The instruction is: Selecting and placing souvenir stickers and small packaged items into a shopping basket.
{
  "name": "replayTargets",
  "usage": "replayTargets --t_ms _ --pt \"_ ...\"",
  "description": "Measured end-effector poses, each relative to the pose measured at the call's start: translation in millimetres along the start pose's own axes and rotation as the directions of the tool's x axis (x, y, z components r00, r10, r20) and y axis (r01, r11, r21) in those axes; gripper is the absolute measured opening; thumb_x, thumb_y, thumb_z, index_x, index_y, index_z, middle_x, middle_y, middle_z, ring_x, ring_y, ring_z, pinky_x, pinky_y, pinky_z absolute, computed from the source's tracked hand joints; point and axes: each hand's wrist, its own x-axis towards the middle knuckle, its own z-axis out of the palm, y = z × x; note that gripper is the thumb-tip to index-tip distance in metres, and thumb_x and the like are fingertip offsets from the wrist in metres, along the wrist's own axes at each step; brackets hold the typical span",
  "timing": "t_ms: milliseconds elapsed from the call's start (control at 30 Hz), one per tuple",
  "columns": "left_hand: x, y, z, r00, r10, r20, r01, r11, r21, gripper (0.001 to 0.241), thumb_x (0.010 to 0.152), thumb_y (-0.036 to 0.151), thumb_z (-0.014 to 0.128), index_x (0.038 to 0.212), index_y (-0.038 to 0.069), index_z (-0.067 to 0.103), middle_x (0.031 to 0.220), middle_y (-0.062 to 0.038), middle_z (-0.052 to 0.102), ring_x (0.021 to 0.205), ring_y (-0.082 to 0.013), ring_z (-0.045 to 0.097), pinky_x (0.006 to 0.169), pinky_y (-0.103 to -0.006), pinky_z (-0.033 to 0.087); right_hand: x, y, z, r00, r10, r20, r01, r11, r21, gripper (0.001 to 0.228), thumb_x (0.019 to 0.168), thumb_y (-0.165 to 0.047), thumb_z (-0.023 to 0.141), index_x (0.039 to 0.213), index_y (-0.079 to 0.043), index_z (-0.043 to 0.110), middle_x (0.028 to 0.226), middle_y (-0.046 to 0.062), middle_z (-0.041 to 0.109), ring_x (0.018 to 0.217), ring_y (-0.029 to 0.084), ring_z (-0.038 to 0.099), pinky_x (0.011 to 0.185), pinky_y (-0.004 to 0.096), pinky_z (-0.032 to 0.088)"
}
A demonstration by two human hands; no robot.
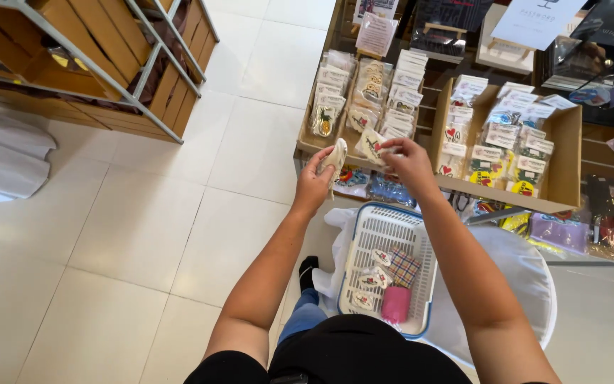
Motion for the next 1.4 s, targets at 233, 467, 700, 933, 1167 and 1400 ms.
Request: replayTargets --t_ms 233,467,700,933,1167,1400 --pt "68.1 6.2 -24.6 0.998 -0.058 0.021 0.058 0.998 0.001 0.044 0.091 0.008 0.063 0.133 0.021 0.069 0.126 -0.016 0.069 0.119 -0.0273 0.065 0.104 -0.0433 0.049 79.2 19.2 31.8 0.988 -0.089 -0.124 -0.009 0.779 -0.627 0.026 0.075 -0.026 0.082 0.098 -0.037 0.078 0.083 -0.007 0.074 0.083 0.013 0.074 0.078 0.032 0.058" --pt "97.5 -9.1 -28.4 0.995 -0.063 0.071 0.066 0.997 -0.028 0.042 0.092 0.007 0.062 0.131 0.018 0.069 0.126 -0.017 0.068 0.121 -0.0267 0.062 0.105 -0.043 0.048 81.2 9.1 68.9 0.988 -0.098 -0.119 -0.013 0.717 -0.697 0.047 0.085 -0.011 0.071 0.13 -0.02 0.062 0.099 0.015 0.074 0.102 0.037 0.072 0.093 0.052 0.056" --pt "107.0 -14.6 -30.8 0.992 -0.028 0.121 0.038 0.997 -0.074 0.04 0.093 0.004 0.062 0.131 0.014 0.069 0.124 -0.016 0.068 0.12 -0.0245 0.062 0.105 -0.0425 0.048 91.6 9.1 73.3 0.992 -0.109 -0.068 0.024 0.677 -0.736 0.03 0.091 -0.004 0.069 0.12 -0.009 0.068 0.099 0.019 0.075 0.097 0.036 0.074 0.084 0.051 0.059" --pt "90.4 -14.4 -31.2 0.994 0.015 0.111 -0.002 0.994 -0.112 0.039 0.093 0.004 0.065 0.13 0.014 0.07 0.123 -0.016 0.068 0.119 -0.0235 0.062 0.105 -0.0419 0.048 97.5 7.8 71.2 0.978 -0.207 -0.002 0.121 0.579 -0.806 0.027 0.094 -0.003 0.063 0.12 -0.009 0.068 0.112 0.023 0.07 0.103 0.043 0.07 0.09 0.052 0.057" --pt "38.2 -19.6 -31.0 0.999 0.006 0.052 0.001 0.993 -0.122 0.038 0.093 0.006 0.065 0.13 0.015 0.07 0.12 -0.013 0.071 0.116 -0.0194 0.063 0.103 -0.0393 0.05 21.2 -16.8 66.8 0.976 -0.215 -0.021 0.173 0.839 -0.516 0.027 0.097 -0.004 0.061 0.123 -0.01 0.066 0.1 0.013 0.066 0.076 0.028 0.074 0.071 0.036 0.059" --pt "-65.5 -45.6 15.6 0.998 -0.049 0.039 0.056 0.981 -0.188 0.046 0.09 0.006 0.069 0.135 0.017 0.066 0.116 -0.012 0.071 0.106 -0.0182 0.065 0.096 -0.0381 0.054 -127.5 74.1 12.1 0.983 -0.04 0.179 0.048 0.998 -0.036 0.026 0.09 0.007 0.068 0.115 0.005 0.066 0.103 0.02 0.072 0.065 0.024 0.072 0.054 0.031 0.061"
